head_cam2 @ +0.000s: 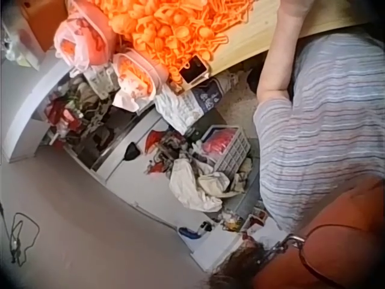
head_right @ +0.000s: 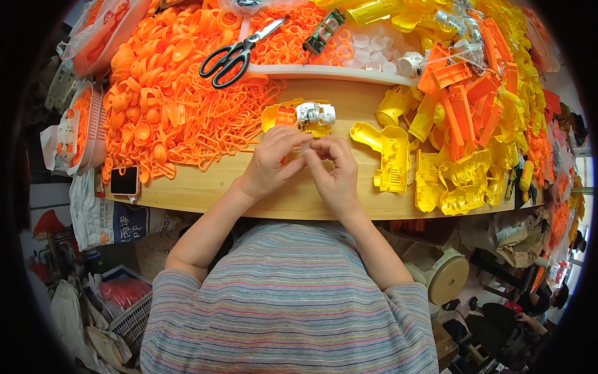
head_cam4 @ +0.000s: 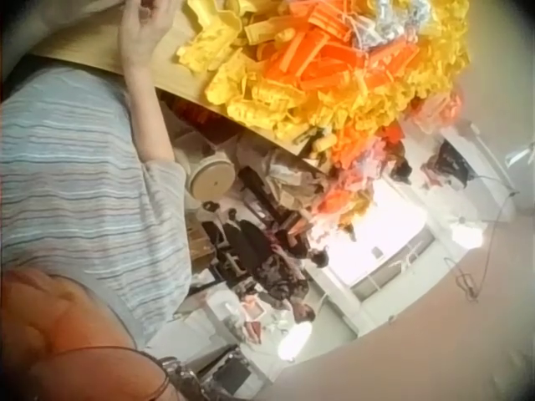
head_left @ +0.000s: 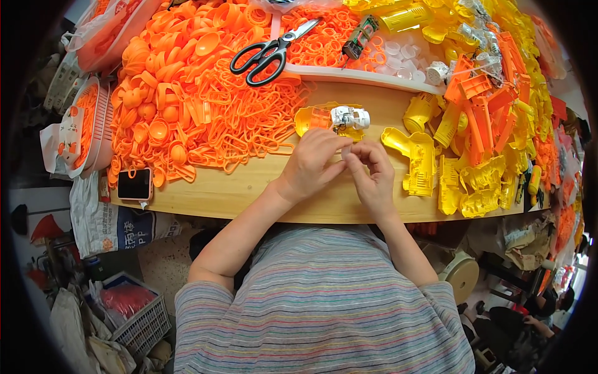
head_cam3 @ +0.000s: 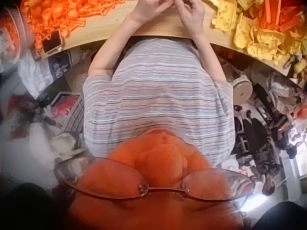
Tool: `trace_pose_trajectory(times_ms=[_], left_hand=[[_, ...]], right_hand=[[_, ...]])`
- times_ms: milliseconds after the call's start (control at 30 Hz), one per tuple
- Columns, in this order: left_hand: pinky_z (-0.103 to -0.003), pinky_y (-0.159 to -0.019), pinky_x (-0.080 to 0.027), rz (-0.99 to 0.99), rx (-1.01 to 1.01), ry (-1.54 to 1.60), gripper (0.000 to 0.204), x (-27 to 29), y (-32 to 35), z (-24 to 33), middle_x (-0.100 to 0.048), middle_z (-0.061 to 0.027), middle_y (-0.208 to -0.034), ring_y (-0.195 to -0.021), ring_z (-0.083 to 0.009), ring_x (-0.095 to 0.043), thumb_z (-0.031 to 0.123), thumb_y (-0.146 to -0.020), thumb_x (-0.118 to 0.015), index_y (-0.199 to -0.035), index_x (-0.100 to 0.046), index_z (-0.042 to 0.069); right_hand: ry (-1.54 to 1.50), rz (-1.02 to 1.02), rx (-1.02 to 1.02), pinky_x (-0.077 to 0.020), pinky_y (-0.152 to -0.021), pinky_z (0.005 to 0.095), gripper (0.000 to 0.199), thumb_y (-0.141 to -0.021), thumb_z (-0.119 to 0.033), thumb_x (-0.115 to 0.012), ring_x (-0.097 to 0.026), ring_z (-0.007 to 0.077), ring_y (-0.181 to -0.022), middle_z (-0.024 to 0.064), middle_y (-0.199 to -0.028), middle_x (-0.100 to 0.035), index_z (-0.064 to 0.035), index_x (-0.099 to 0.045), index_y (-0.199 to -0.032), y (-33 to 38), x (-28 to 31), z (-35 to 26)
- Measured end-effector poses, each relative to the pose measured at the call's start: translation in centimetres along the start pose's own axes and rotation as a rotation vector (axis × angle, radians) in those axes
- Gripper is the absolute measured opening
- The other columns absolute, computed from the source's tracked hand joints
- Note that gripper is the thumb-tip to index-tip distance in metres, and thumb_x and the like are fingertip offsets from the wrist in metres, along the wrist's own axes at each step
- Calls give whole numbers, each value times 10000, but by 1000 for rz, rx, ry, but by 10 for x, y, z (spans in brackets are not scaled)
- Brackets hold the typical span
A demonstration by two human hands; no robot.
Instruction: Assembling and labeling plastic toy gun components at a workbench.
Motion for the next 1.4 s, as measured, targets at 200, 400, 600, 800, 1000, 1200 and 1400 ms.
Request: trace_pose_trajectory(times_ms=[200, 400, 600, 800, 1000, 1200, 1400], left_hand=[[-418, -886, -461, -95, -49, -162, 387, 5, -9, 7, -658, -101, -966, -957, -300, -615, 86, -706, -776, -1068, -646, 42], [-409, -896, -449, -144, -106, -197, 368, 0, -9, 9, -665, -80, -958, -946, -274, -620, 84, -712, -769, -1059, -649, 58], [-399, -885, -451, -135, -98, -207, 335, -1, -9, 9, -671, -59, -934, -925, -246, -630, 84, -724, -759, -1041, -654, 61], [-393, -852, -450, -80, -145, -205, 285, -3, -8, 18, -666, -55, -888, -865, -220, -627, 64, -708, -739, -978, -650, 67], [-419, -916, -454, -64, -116, -241, 398, -8, -2, 19, -658, -78, -973, -968, -262, -618, 36, -664, -756, -1048, -655, 49], [-431, -932, -451, -57, -114, -248, 418, -6, -2, 15, -655, -94, -996, -985, -278, -612, 9, -654, -741, -1060, -649, 35], [-432, -924, -458, -94, -127, -239, 431, -7, -3, 16, -651, -96, -999, -991, -285, -605, -3, -648, -733, -1069, -644, 29]], right_hand=[[-87, -111, -144, -442, -834, 251, 123, -940, -61, -594, -550, 114, -922, 47, -1066, -558, 15, -665, -1005, -7, 9, 5], [-134, -216, -245, -437, -827, 243, 172, -948, -95, -594, -568, 109, -897, 38, -988, -626, 7, -675, -1060, -2, 4, 25], [-551, -182, -583, -464, -782, 237, 192, -934, -129, -634, -588, 97, -844, 25, -930, -672, 13, -676, -1057, 7, 1, 48], [-445, -250, -650, -480, -681, 221, 190, -924, -140, -648, -597, 81, -774, 35, -915, -680, 11, -679, -1035, 9, -2, 49], [-362, -127, -594, -455, -597, 202, 156, -898, -142, -666, -564, 65, -667, 18, -811, -661, -3, -691, -965, 7, 1, 53], [-417, -57, -651, -452, -585, 202, 146, -890, -141, -670, -558, 55, -657, 11, -796, -657, -12, -695, -954, 8, -2, 50], [-424, -96, -645, -443, -575, 201, 121, -882, -123, -670, -552, 55, -632, 2, -765, -654, -17, -697, -936, 7, -7, 50]])
Point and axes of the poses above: each hand's wrist, its own y-axis away from the middle knuckle, its own x-axis out of the back of the hand, z = x × y, the point moved 8 cm from there along -y, towards the middle knuckle
